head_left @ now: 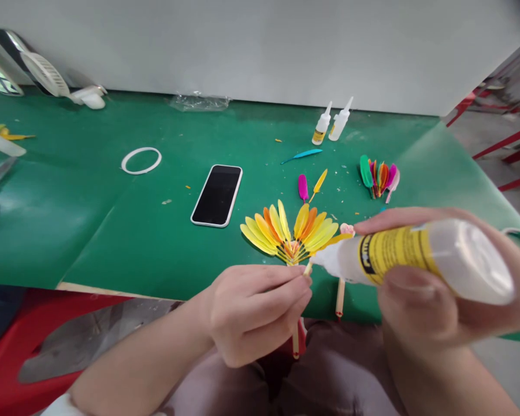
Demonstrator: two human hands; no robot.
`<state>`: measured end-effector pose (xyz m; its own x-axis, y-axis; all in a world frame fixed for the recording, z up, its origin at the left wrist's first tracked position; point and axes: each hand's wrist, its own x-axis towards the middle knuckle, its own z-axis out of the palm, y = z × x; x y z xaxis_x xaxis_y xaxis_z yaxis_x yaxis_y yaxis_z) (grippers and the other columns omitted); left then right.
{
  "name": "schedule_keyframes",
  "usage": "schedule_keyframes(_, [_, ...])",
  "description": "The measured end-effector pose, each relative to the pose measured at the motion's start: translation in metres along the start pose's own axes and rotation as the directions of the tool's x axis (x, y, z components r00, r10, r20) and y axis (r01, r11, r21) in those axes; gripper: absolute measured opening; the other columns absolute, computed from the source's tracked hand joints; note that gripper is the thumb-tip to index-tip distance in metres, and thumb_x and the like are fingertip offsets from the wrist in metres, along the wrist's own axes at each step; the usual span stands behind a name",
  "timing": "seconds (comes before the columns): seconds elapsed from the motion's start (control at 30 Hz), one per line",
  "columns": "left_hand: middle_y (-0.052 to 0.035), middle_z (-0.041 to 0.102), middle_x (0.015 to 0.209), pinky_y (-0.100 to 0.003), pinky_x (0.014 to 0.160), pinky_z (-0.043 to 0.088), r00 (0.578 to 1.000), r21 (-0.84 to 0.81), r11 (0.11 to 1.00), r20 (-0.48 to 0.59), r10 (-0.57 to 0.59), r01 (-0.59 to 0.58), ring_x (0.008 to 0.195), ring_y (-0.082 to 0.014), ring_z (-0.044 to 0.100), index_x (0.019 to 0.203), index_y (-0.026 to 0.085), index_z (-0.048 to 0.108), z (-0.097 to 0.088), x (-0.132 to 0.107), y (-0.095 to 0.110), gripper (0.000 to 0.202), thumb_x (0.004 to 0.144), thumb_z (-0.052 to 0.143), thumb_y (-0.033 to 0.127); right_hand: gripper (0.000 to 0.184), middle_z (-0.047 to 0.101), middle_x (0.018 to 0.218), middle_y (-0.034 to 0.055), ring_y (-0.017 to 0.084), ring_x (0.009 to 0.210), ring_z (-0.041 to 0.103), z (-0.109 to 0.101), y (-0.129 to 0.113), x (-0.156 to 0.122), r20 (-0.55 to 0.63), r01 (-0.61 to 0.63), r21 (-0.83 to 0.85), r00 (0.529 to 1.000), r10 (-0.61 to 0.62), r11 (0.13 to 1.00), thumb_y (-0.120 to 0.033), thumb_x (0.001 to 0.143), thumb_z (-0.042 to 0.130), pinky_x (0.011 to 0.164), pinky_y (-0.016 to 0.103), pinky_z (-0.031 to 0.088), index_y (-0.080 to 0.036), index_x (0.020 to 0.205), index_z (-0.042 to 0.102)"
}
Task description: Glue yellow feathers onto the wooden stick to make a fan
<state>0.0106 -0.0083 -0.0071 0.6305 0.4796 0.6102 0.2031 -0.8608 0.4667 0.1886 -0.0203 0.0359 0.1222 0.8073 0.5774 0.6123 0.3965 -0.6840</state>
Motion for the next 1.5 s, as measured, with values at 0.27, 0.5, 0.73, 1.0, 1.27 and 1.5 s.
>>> schedule_keyframes(0.27, [-0.0064, 0.069, 0.092, -0.021, 0.088, 0.051, 0.996, 0.119, 0.989, 0.015, 0.091, -0.092, 0.093, -0.0139, 0.064, 0.090, 0.011, 0.063, -0.006, 0.000, -0.010, 0.014, 0.081, 0.052, 0.008, 0.023, 0.060, 0.060, -0.0024, 0.010, 0.046, 0.049, 0.008, 0.012, 0.005, -0.081, 0.099, 0.042, 0.992, -0.096, 0.994, -0.047, 0.070, 0.061, 0.044, 0.027, 0.039, -0.024, 0.071, 0.059])
schedule_keyframes(0.5, [-0.0033, 0.070, 0.087, -0.019, 0.074, 0.053, 0.991, 0.160, 0.980, 0.086, 0.101, -0.114, 0.082, -0.0118, 0.066, 0.085, 0.013, 0.063, 0.012, -0.012, -0.016, 0.013, 0.083, 0.051, 0.014, 0.031, 0.049, 0.051, -0.0028, 0.009, 0.048, 0.044, 0.026, 0.057, 0.002, -0.079, -0.122, -0.017, 0.990, 0.120, 0.992, -0.047, 0.075, 0.057, 0.045, 0.023, 0.032, -0.020, 0.061, 0.056])
schedule_keyframes(0.73, [-0.0035, 0.067, 0.085, -0.023, 0.064, 0.052, 0.969, 0.292, 0.940, 0.218, 0.113, -0.175, 0.081, -0.0144, 0.064, 0.086, 0.012, 0.063, 0.037, -0.025, -0.019, 0.017, 0.083, 0.046, 0.010, 0.038, 0.040, 0.046, -0.0052, 0.006, 0.043, 0.035, 0.049, 0.068, -0.006, 0.207, -0.039, -0.183, 0.975, 0.077, 0.982, -0.052, 0.072, 0.057, 0.043, 0.022, 0.024, -0.017, 0.057, 0.049])
schedule_keyframes(1.0, [-0.0041, 0.064, 0.078, -0.023, 0.065, 0.051, 0.948, 0.305, 0.935, 0.306, 0.085, -0.182, 0.073, -0.0124, 0.061, 0.083, 0.013, 0.062, 0.037, -0.026, -0.023, 0.022, 0.085, 0.040, 0.011, 0.037, 0.041, 0.049, -0.0047, 0.007, 0.046, 0.036, 0.054, 0.073, -0.008, 0.243, -0.012, -0.199, 0.968, 0.061, 0.980, -0.052, 0.071, 0.057, 0.047, 0.022, 0.026, -0.018, 0.060, 0.050])
schedule_keyframes(1.27, [-0.0045, 0.062, 0.075, -0.021, 0.064, 0.050, 0.936, 0.315, 0.931, 0.346, 0.066, -0.182, 0.068, -0.0114, 0.061, 0.082, 0.013, 0.061, 0.039, -0.024, -0.023, 0.024, 0.085, 0.038, 0.010, 0.037, 0.044, 0.049, -0.0040, 0.007, 0.045, 0.037, 0.053, 0.070, -0.010, 0.220, -0.006, -0.193, 0.974, 0.049, 0.981, -0.053, 0.070, 0.059, 0.046, 0.023, 0.027, -0.018, 0.060, 0.053])
schedule_keyframes(1.5, [-0.0066, 0.067, 0.089, -0.021, 0.064, 0.052, 0.977, 0.117, 0.991, 0.208, 0.038, -0.063, 0.079, -0.0131, 0.064, 0.094, 0.014, 0.062, 0.034, -0.023, -0.031, 0.024, 0.087, 0.039, 0.017, 0.025, 0.056, 0.062, -0.0025, 0.008, 0.045, 0.046, 0.042, 0.077, 0.001, -0.045, -0.321, 0.313, 0.935, 0.351, 0.894, -0.046, 0.074, 0.057, 0.041, 0.022, 0.034, -0.022, 0.078, 0.058])
